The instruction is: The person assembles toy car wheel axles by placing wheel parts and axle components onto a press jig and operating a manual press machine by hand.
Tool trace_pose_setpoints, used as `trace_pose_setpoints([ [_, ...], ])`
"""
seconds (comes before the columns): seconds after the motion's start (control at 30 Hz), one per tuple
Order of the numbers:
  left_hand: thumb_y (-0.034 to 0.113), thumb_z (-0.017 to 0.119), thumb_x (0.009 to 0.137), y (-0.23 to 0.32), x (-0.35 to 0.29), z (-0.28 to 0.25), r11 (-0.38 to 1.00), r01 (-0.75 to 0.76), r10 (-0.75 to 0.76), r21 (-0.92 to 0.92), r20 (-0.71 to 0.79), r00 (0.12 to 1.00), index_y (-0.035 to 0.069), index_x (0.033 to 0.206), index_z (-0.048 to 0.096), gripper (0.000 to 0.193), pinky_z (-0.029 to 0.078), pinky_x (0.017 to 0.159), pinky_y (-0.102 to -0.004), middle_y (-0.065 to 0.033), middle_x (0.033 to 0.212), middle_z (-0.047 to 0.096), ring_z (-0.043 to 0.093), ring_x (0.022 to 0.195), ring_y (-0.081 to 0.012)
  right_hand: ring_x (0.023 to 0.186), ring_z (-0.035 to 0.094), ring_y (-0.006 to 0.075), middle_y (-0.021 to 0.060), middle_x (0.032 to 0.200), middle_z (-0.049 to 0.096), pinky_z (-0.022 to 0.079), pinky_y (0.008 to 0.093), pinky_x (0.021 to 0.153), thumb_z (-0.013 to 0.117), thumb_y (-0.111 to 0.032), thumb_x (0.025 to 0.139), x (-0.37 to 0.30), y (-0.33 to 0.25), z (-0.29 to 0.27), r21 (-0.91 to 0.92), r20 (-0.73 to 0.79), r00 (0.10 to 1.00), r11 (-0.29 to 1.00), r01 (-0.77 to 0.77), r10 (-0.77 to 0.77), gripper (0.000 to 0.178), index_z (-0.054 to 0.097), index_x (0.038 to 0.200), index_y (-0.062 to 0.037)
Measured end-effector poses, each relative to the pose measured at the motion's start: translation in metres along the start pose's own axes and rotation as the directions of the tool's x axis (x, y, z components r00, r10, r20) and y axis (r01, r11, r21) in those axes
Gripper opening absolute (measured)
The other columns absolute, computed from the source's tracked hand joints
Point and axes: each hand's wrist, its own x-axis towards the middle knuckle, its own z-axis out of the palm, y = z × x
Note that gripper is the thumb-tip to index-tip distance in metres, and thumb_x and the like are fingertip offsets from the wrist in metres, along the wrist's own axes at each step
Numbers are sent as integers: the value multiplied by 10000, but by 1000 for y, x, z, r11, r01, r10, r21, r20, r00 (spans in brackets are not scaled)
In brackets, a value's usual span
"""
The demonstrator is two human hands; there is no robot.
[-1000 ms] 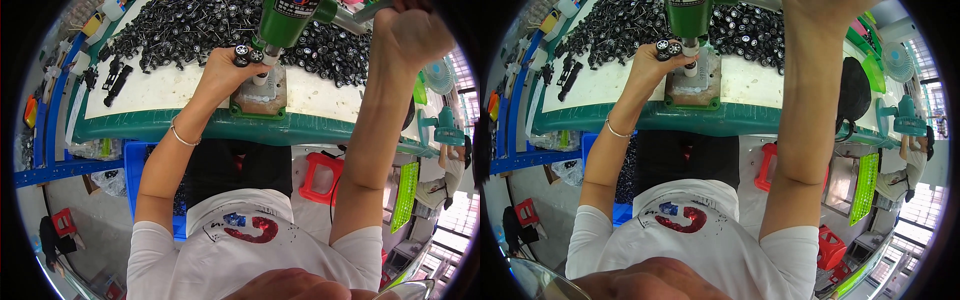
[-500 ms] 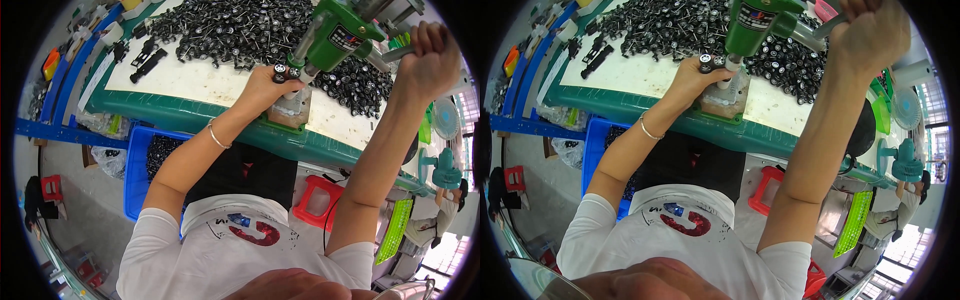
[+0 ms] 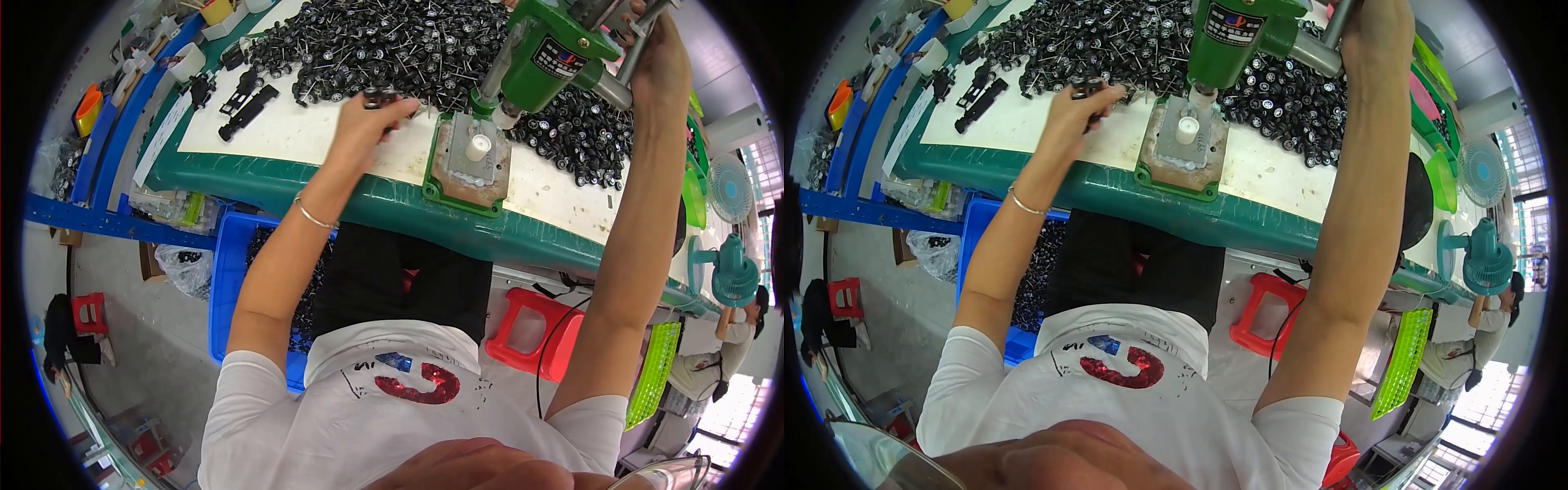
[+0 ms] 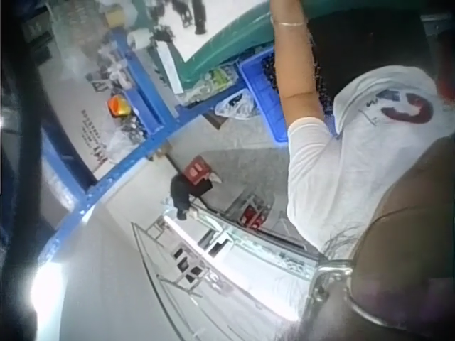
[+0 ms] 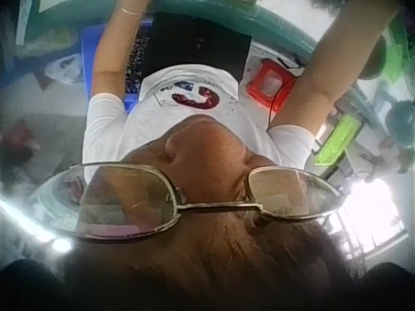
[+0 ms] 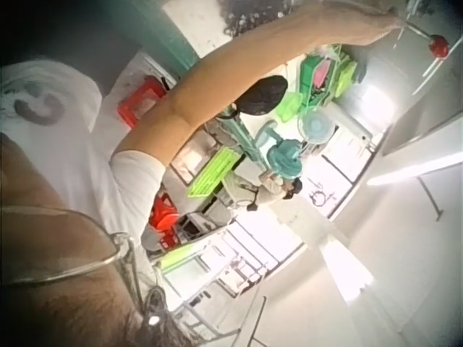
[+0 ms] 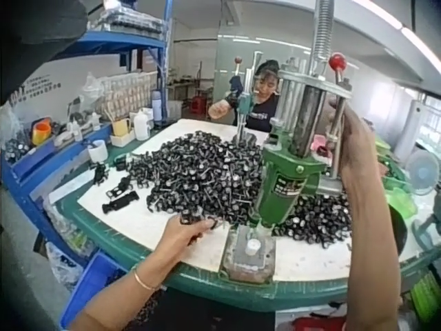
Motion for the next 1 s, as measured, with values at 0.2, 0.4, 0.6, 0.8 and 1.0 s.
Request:
trace_pose_setpoints([
  [0.2, 144, 715, 758, -14, 19, -27, 832, -206, 256, 515, -27, 966, 67, 909, 709, 170, 452, 568, -322, -22, 641, 613, 594, 608, -157, 804, 552, 103, 1, 895, 576, 454, 260, 670, 550, -280, 962, -28, 39, -76, -65, -15, 1000, 998, -5, 4, 326, 610, 1139, -13],
  [0.4, 97, 678, 741, -20, 22, -16, 216, -504, 468, 836, 364, 805, 61, 982, 693, 244, 486, 680, -405, -89, 856, 624, 622, 790, -310, 624, 532, 62, -7, 809, 557, 401, 189, 460, 572, -260, 950, -81, 72, -137, -212, -113, 977, 956, -201, 180, 284, 632, 1100, -26],
  [0.6, 189, 758, 778, -22, 26, -9, 699, -512, 548, 499, 88, 832, 36, 920, 705, 215, 433, 566, -306, -31, 854, 651, 599, 691, -169, 614, 533, 52, -1, 823, 617, 399, 196, 485, 622, -202, 916, -123, 114, -152, -491, -54, 963, 833, -256, 265, 196, 677, 1010, -39],
  [0.8, 165, 713, 845, -7, 10, 15, 980, 0, 0, -199, 2, 1000, 47, 1005, 662, 205, 309, 469, -170, -100, 935, 708, 657, 783, -105, 753, 616, 219, 60, 957, 586, 486, 347, 666, 663, -199, 843, -142, 124, -134, -948, 181, 976, 287, 140, 123, 184, 657, 989, -87],
  [1.0, 26, 681, 819, -12, -7, 27, 954, 93, -26, -286, 229, 973, 9, 1020, 663, 203, 349, 489, -170, -115, 998, 701, 659, 911, -114, 756, 623, 235, 46, 969, 580, 485, 367, 666, 667, -240, 840, -139, 130, -130, -964, 182, 979, 215, 159, 91, 192, 656, 978, -107],
])
